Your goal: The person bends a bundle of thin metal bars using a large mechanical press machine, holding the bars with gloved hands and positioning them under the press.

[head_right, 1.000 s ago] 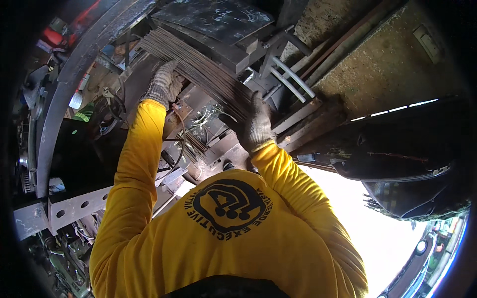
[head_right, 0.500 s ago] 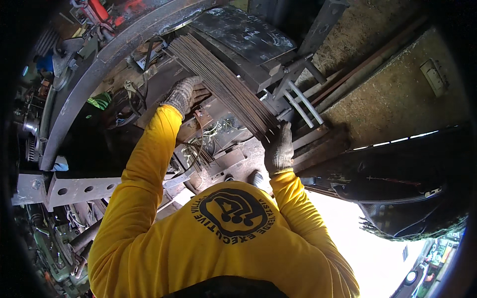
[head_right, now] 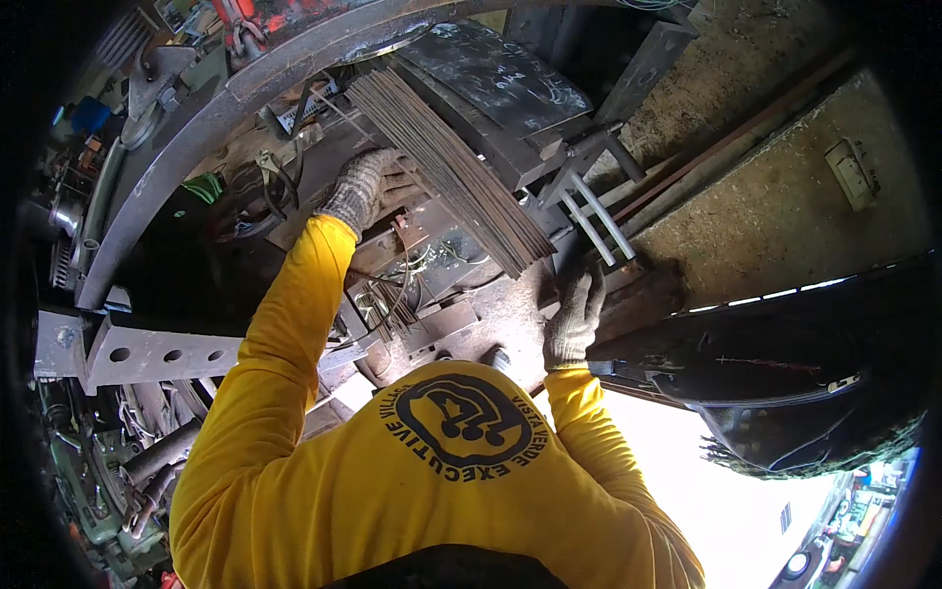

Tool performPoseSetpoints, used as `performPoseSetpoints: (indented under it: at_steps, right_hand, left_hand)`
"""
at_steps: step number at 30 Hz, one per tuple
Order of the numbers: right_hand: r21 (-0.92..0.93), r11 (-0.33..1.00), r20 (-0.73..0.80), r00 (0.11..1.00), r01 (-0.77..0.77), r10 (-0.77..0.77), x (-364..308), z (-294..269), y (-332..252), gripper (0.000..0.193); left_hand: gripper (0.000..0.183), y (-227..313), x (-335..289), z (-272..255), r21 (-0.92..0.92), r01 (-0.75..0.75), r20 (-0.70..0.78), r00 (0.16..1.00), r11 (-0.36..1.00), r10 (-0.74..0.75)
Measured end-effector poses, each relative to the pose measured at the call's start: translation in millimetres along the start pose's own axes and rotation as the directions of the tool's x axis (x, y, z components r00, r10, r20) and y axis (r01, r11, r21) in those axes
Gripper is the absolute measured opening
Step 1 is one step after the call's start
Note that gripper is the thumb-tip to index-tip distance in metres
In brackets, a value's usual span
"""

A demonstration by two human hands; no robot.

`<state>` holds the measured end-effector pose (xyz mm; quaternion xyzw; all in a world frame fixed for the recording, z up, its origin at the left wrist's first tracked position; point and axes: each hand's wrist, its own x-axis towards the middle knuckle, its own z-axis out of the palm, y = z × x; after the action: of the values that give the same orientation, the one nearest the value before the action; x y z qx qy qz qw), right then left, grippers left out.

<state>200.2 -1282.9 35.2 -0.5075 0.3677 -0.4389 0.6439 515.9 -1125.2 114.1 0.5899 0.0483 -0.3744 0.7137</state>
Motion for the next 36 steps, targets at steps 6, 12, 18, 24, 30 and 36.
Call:
performPoseSetpoints:
  at_steps: [6,12,18,24,30,36]
  right_hand:
    - [-0.331,0.593,0.397,0.679,0.734,-0.618,-22.3,-2.2,-67.5,0.058]
    - [-0.395,0.744,0.817,0.576,0.539,0.016,-39.3,22.6,-129.8,0.053]
    - [-0.528,0.764,0.799,0.522,0.369,0.300,-47.0,0.1,-108.2,0.042]
    - [-0.661,0.726,0.677,0.569,0.190,0.467,-49.6,-60.1,-92.0,0.037]
    - [-0.625,0.739,0.712,0.573,0.253,0.406,-48.1,-89.1,-79.6,0.037]
    - [-0.610,0.750,0.707,0.601,0.253,0.373,-68.7,-98.9,-84.2,0.038]
  left_hand:
    - [0.048,3.2,-41.5,4.3,-0.048,-0.139,0.145,0.979,0.989,0.145]
    - [0.061,-29.9,-114.8,34.1,-0.041,-0.179,0.304,0.935,0.983,0.182]
    - [0.028,-62.1,-160.9,27.3,0.454,-0.458,0.539,0.824,0.764,0.174]
    - [0.020,-47.2,-188.5,-47.4,0.803,-0.575,0.313,0.630,0.157,0.711]
    - [0.025,-58.7,-154.7,-168.7,0.945,-0.164,0.328,0.456,-0.284,0.827]
    - [0.028,-62.1,-131.2,-182.5,0.915,-0.153,0.379,0.641,-0.372,0.667]
